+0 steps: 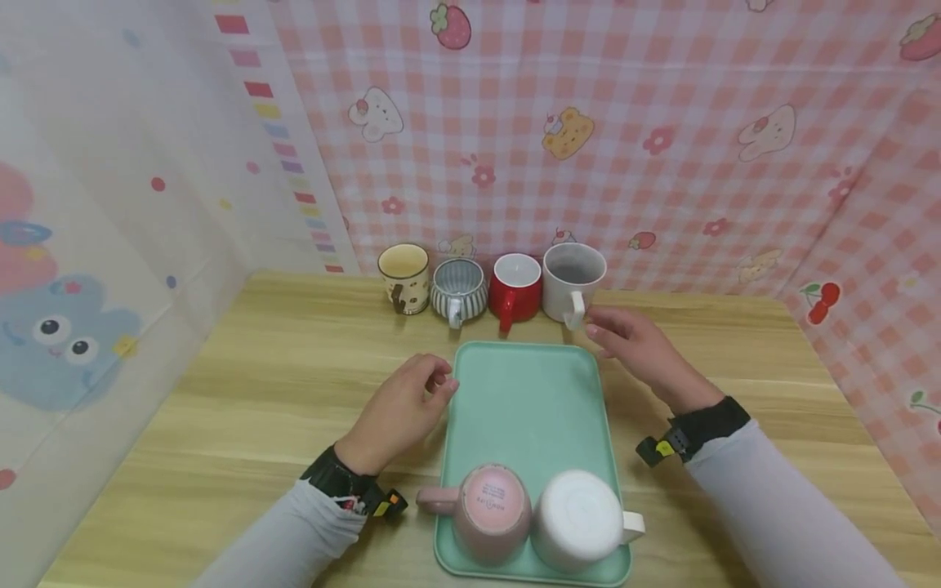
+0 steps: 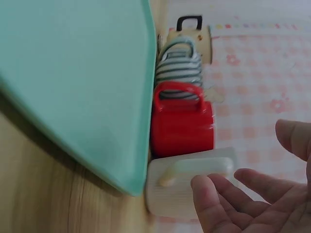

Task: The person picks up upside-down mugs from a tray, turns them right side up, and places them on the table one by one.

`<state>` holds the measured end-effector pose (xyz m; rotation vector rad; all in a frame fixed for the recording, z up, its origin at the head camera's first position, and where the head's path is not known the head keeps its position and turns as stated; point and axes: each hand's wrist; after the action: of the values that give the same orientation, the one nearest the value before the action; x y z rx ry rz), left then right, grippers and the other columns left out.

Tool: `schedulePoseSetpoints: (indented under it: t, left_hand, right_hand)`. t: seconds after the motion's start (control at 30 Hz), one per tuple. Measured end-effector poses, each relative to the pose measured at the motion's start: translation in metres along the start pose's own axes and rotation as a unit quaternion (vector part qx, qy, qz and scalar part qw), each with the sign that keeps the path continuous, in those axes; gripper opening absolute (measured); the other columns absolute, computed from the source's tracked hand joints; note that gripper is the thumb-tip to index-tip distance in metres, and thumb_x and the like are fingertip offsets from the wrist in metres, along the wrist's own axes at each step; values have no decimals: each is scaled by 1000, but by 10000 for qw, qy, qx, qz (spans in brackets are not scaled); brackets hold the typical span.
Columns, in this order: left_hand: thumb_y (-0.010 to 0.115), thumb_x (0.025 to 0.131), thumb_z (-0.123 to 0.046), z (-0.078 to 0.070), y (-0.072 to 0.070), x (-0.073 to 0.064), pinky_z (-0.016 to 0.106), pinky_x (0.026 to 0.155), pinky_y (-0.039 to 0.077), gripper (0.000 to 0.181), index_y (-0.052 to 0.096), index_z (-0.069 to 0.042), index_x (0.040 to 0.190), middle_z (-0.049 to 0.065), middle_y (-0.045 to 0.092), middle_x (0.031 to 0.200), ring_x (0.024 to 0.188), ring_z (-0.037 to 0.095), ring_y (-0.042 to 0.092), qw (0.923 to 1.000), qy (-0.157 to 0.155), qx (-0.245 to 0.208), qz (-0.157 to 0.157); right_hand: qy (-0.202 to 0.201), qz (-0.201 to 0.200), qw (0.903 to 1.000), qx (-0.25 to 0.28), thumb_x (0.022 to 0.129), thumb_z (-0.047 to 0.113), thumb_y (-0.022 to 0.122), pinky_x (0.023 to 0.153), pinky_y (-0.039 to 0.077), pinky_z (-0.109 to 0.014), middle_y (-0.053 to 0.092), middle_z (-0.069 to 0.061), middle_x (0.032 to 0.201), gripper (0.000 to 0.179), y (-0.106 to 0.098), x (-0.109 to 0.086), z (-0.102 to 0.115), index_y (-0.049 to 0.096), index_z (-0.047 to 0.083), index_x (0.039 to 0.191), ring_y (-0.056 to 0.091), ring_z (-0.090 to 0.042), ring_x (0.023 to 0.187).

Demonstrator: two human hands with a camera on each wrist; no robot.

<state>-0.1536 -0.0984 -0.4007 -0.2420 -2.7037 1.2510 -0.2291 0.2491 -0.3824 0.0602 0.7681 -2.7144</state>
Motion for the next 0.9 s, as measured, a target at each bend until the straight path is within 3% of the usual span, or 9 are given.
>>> schedulePoseSetpoints:
  t: [0.3,0.43,0.57,0.7,0.9]
  left_hand:
    - [65,103,-29,1,-1,0,38,87,56,26,66,-10,122,1,65,108,95,16,62,10000,18,-5,-38]
    - [65,103,-29,1,-1,0,38,87,56,26,67,-10,122,1,65,107,95,16,62,10000,17,-23,-27]
    - [66,103,-28,0,-1,0,38,87,56,27,67,-10,122,1,65,107,95,17,62,10000,-14,-15,1]
    - [66,103,-29,-1,0,0,38,87,57,28,66,-10,123,2,66,108,96,17,62,9999,-86,29,45]
    - [65,103,-30,1,0,1,39,87,57,28,67,-11,123,2,66,109,96,17,63,9999,-118,57,39]
  right_hand:
    - [-213,529,9967,-574,107,35,60,110,49,-55,61,-17,146,55,0,-63,-3,50,3,151,56,-37,138]
    - [-267,841,9937,-691,105,35,62,104,54,-40,68,-11,137,51,2,-88,-6,55,5,147,62,-28,130]
    - [-665,1280,9889,-367,103,25,65,93,56,-23,70,-12,131,44,4,-108,-12,59,3,142,68,-14,119]
    - [-1057,1961,9745,261,103,10,64,89,57,-22,70,-18,125,34,5,-123,-20,61,-2,135,68,-8,113]
    - [-1220,2696,9520,788,102,5,63,88,55,-23,73,-1,114,20,13,-139,-35,68,9,121,66,-6,105]
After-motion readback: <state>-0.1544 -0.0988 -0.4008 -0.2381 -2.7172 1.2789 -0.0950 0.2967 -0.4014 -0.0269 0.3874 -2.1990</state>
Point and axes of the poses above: each hand's wrist, its own x-axis towards the middle knuckle, its own y-axis out of the palm, z = x × y
